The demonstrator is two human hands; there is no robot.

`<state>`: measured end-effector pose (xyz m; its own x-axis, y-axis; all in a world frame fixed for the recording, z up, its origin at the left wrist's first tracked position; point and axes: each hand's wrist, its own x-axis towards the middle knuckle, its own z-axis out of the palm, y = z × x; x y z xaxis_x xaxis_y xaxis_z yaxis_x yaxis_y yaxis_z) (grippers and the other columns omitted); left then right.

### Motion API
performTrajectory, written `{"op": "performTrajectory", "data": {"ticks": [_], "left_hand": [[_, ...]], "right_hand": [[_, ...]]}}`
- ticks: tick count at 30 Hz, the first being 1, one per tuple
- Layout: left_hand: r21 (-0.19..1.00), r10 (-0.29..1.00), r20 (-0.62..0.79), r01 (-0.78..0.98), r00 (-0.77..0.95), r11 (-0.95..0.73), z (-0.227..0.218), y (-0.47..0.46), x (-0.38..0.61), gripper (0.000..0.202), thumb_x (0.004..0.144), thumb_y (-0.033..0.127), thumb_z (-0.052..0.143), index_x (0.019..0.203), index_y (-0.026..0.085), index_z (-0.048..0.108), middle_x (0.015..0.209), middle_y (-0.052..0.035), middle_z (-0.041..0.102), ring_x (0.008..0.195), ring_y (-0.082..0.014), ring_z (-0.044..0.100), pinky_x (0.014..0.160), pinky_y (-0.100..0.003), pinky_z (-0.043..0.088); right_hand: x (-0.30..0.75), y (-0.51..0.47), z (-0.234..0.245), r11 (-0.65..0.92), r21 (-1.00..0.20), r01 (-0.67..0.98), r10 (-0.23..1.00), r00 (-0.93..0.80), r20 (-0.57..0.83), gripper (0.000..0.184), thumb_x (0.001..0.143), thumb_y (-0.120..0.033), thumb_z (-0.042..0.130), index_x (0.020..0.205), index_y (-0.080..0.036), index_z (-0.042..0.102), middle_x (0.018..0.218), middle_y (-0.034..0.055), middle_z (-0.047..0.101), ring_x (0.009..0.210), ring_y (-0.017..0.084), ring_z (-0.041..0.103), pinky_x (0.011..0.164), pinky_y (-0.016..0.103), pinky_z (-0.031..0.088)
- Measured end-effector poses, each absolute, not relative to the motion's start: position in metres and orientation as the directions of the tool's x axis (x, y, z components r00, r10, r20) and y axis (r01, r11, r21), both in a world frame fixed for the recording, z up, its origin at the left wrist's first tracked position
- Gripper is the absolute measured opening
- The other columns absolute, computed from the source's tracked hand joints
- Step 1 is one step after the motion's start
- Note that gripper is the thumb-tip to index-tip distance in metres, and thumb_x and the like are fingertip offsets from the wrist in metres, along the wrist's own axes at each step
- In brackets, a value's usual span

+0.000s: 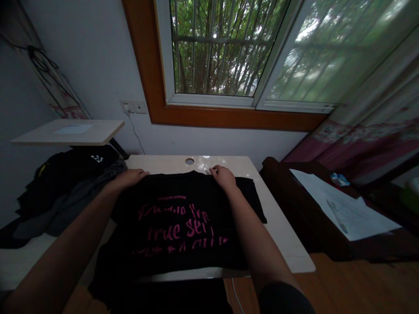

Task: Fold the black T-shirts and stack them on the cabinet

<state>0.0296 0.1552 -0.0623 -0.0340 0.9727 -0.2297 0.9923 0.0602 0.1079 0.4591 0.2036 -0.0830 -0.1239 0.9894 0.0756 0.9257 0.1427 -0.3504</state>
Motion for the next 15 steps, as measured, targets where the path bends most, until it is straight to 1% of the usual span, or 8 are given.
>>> {"op": "performTrajectory", "data": {"ticks": [1, 3, 5, 6, 9, 11, 13, 15], "left_hand": [[0.133, 0.960, -0.280, 0.989, -0.021, 0.060, -0.064, 0.161, 0.030, 0.065, 0.095, 0.063, 0.030, 0.107, 0.016, 0.073, 0.119, -0.0164, 0.074, 0.108, -0.0295, 0.068, 0.089, -0.035, 0.049], [0.197, 0.918, -0.396, 0.979, 0.023, 0.060, -0.067, 0.170, 0.031, 0.069, 0.088, 0.072, 0.038, 0.092, 0.015, 0.075, 0.104, -0.0158, 0.077, 0.096, -0.0284, 0.070, 0.082, -0.033, 0.051], [0.298, 0.862, -0.500, 0.951, 0.081, 0.083, -0.069, 0.174, 0.030, 0.069, 0.079, 0.079, 0.048, 0.080, 0.016, 0.075, 0.090, -0.0133, 0.077, 0.084, -0.0271, 0.070, 0.074, -0.032, 0.052], [0.357, 0.841, -0.530, 0.928, 0.109, 0.104, -0.070, 0.174, 0.029, 0.067, 0.074, 0.080, 0.053, 0.078, 0.017, 0.074, 0.087, -0.0118, 0.077, 0.081, -0.0267, 0.070, 0.071, -0.032, 0.052], [0.553, 0.834, -0.525, 0.813, 0.171, 0.182, -0.071, 0.170, 0.027, 0.058, 0.065, 0.073, 0.068, 0.083, 0.019, 0.072, 0.087, -0.0076, 0.076, 0.082, -0.0258, 0.070, 0.070, -0.031, 0.053], [0.685, 0.854, -0.481, 0.692, 0.197, 0.227, -0.070, 0.164, 0.027, 0.054, 0.062, 0.065, 0.075, 0.091, 0.020, 0.069, 0.093, -0.0053, 0.076, 0.087, -0.0253, 0.070, 0.074, -0.031, 0.054], [0.781, 0.869, -0.449, 0.563, 0.206, 0.270, -0.067, 0.158, 0.028, 0.057, 0.061, 0.059, 0.079, 0.101, 0.021, 0.065, 0.098, -0.0037, 0.075, 0.090, -0.0243, 0.071, 0.075, -0.031, 0.055], [0.841, 0.894, -0.405, 0.461, 0.192, 0.283, -0.064, 0.155, 0.030, 0.063, 0.063, 0.056, 0.082, 0.110, 0.022, 0.060, 0.101, -0.0031, 0.074, 0.088, -0.0228, 0.070, 0.075, -0.031, 0.055]], "right_hand": [[0.457, 0.207, -0.083, 0.126, -0.339, 0.932, 0.992, -0.114, 0.057, 0.049, 0.099, -0.060, 0.046, 0.115, -0.021, 0.072, 0.106, 0.0123, 0.076, 0.100, 0.025, 0.068, 0.086, 0.031, 0.047], [0.456, 0.213, -0.084, 0.122, -0.312, 0.942, 0.991, -0.130, -0.005, 0.054, 0.095, -0.066, 0.050, 0.106, -0.021, 0.076, 0.101, 0.0129, 0.077, 0.097, 0.026, 0.069, 0.082, 0.031, 0.047], [0.457, 0.219, -0.086, 0.161, -0.312, 0.936, 0.976, -0.199, -0.092, 0.055, 0.091, -0.069, 0.054, 0.095, -0.020, 0.078, 0.095, 0.0131, 0.077, 0.091, 0.026, 0.069, 0.078, 0.031, 0.046], [0.458, 0.222, -0.087, 0.183, -0.325, 0.928, 0.961, -0.238, -0.139, 0.055, 0.089, -0.070, 0.057, 0.091, -0.019, 0.079, 0.091, 0.0126, 0.076, 0.088, 0.025, 0.069, 0.076, 0.030, 0.046], [0.464, 0.226, -0.090, 0.202, -0.404, 0.892, 0.912, -0.322, -0.255, 0.053, 0.081, -0.068, 0.066, 0.083, -0.017, 0.078, 0.082, 0.0093, 0.074, 0.082, 0.023, 0.067, 0.073, 0.029, 0.046], [0.470, 0.226, -0.089, 0.194, -0.506, 0.840, 0.869, -0.387, -0.309, 0.052, 0.076, -0.067, 0.070, 0.083, -0.017, 0.078, 0.080, 0.0062, 0.073, 0.081, 0.022, 0.066, 0.074, 0.028, 0.046], [0.475, 0.225, -0.088, 0.172, -0.631, 0.757, 0.807, -0.475, -0.351, 0.049, 0.072, -0.065, 0.074, 0.085, -0.018, 0.077, 0.080, 0.0032, 0.073, 0.080, 0.020, 0.066, 0.076, 0.028, 0.047], [0.480, 0.224, -0.085, 0.140, -0.726, 0.674, 0.752, -0.549, -0.365, 0.046, 0.070, -0.060, 0.077, 0.089, -0.018, 0.077, 0.082, 0.0017, 0.073, 0.081, 0.019, 0.065, 0.079, 0.029, 0.049]]}}
